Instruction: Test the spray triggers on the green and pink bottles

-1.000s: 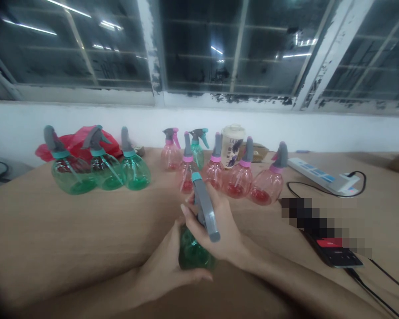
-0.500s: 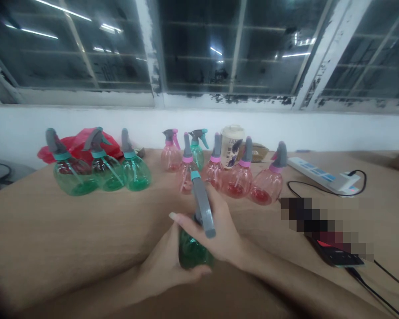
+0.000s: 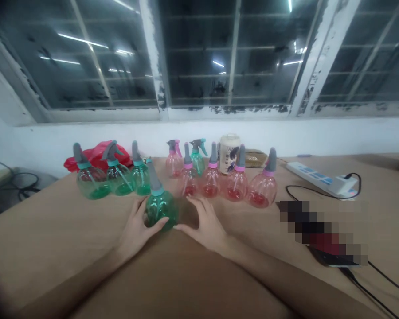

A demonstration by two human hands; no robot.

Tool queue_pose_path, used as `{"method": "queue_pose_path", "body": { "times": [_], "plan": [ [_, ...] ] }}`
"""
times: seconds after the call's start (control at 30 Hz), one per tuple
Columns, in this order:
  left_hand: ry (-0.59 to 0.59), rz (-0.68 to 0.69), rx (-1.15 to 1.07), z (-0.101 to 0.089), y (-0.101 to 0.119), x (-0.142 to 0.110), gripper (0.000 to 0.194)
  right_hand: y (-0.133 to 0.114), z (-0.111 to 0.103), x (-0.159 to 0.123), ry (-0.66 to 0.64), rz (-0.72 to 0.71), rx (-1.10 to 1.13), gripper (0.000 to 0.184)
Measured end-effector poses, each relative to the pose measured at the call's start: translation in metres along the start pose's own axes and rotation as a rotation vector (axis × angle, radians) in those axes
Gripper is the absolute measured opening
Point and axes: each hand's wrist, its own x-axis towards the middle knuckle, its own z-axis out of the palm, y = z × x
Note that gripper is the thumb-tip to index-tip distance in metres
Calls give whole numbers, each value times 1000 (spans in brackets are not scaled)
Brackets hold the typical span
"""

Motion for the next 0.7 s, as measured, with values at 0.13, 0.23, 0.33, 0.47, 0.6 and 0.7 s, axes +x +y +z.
{"method": "queue_pose_path", "body": {
  "times": [0.13, 0.23, 0.33, 0.47, 0.6, 0.7],
  "plan": [
    [58, 47, 34, 8, -13, 15, 69, -1, 1, 1, 41, -73, -34, 37],
    [93, 69, 9, 19, -19, 29, 73, -1, 1, 2, 48, -111, -63, 22],
    [130, 75, 53, 27, -21, 44, 70, 1, 1, 2, 53, -123, -73, 14],
    [164, 48, 108, 31, -22, 60, 71, 4, 2, 3, 54, -125, -77, 12],
    [192, 45, 130, 35, -26, 70, 75, 4, 3, 3, 63, -102, -84, 15],
    [198, 72, 120, 37, -29, 74, 72, 5, 3, 4, 83, -60, -85, 17]
  ]
}}
